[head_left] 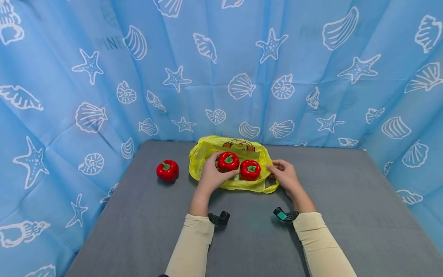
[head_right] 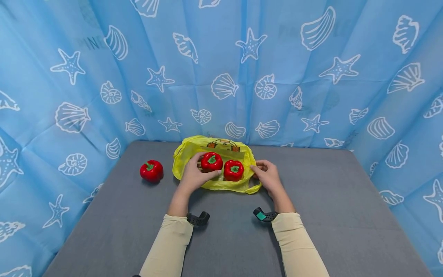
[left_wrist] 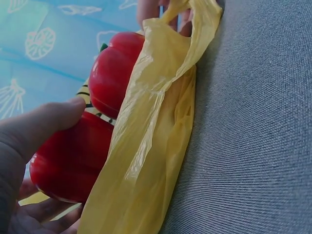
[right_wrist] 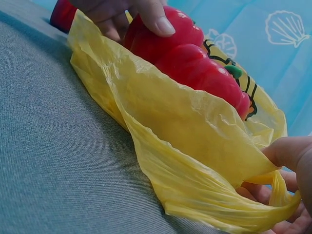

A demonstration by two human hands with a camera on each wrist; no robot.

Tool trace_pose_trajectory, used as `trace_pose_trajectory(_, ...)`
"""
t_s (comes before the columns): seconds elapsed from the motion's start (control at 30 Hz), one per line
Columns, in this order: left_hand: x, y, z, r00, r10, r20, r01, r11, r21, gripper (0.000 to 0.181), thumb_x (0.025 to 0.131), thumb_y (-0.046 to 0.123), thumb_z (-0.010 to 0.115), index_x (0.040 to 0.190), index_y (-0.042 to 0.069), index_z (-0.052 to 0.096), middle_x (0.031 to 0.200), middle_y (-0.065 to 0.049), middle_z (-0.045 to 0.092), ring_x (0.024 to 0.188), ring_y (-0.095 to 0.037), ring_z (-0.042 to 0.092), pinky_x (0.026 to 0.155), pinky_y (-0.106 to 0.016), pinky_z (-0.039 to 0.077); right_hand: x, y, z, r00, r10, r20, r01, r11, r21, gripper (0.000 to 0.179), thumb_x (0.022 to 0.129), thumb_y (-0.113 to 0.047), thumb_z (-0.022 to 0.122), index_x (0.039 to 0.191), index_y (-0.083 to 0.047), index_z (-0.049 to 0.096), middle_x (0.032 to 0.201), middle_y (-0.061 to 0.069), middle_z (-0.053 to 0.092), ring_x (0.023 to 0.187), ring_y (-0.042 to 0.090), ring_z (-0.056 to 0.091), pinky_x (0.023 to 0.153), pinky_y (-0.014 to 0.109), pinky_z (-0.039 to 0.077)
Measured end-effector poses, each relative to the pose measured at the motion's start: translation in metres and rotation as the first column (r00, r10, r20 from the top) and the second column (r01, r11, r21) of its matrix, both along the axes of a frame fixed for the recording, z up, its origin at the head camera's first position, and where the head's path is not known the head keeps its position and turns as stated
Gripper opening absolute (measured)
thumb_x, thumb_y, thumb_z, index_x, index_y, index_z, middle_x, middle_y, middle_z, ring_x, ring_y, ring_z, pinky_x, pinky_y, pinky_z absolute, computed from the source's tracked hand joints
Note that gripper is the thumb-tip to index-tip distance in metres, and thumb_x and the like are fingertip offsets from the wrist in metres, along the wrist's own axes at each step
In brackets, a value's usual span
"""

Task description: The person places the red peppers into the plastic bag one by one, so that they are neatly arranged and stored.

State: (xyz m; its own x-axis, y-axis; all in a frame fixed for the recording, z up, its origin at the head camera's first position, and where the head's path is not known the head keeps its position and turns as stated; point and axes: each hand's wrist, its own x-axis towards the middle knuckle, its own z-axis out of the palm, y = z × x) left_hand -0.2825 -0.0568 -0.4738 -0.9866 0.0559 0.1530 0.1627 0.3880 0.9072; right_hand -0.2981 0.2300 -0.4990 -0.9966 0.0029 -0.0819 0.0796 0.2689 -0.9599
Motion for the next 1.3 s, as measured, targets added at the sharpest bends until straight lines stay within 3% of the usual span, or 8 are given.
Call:
trace_pose_trajectory(0.37,-0.002,0.003,-0.002,0.999,0.045,0.004,-0.044,0.998,-0.041,0.082,0.082,0.031,0.092,0.15,0.014,0.049,0.145,-0.009,0.059,0.135,-0.031,0.057,0.105,-0.054,0.058,0.001,0.002,0.002,1.0,-0.003,-0.013,0.003,1.0,0.012,0.046,0.106,-0.029,0.066,0.139,0.003,0.061,0.111,0.008,0.072,0.087,0.003,0.069,0.082,0.022,0.062)
trace_pose_trajectory(1.0,0.001,0.01,-0.006,1.0,0.027,0.0,-0.027,0.998,-0.051,0.078,0.081,0.031,0.093,0.145,0.013,0.052,0.141,-0.009,0.062,0.133,-0.031,0.059,0.107,-0.053,0.057,-0.001,0.0,0.004,1.0,-0.015,-0.006,0.015,1.0,-0.005,0.048,0.106,-0.03,0.067,0.142,0.001,0.061,0.116,0.01,0.072,0.085,0.005,0.07,0.081,0.025,0.063)
trace_pose_trajectory(1.3,0.003,0.01,-0.01,0.997,0.079,0.013,-0.078,0.995,-0.063,0.08,0.079,0.033,0.095,0.144,0.012,0.052,0.14,-0.011,0.062,0.133,-0.032,0.058,0.106,-0.054,0.057,0.0,-0.001,0.004,1.0,-0.01,0.003,0.01,1.0,-0.001,0.048,0.106,-0.03,0.067,0.142,0.001,0.061,0.118,0.012,0.072,0.087,0.005,0.069,0.081,0.025,0.063)
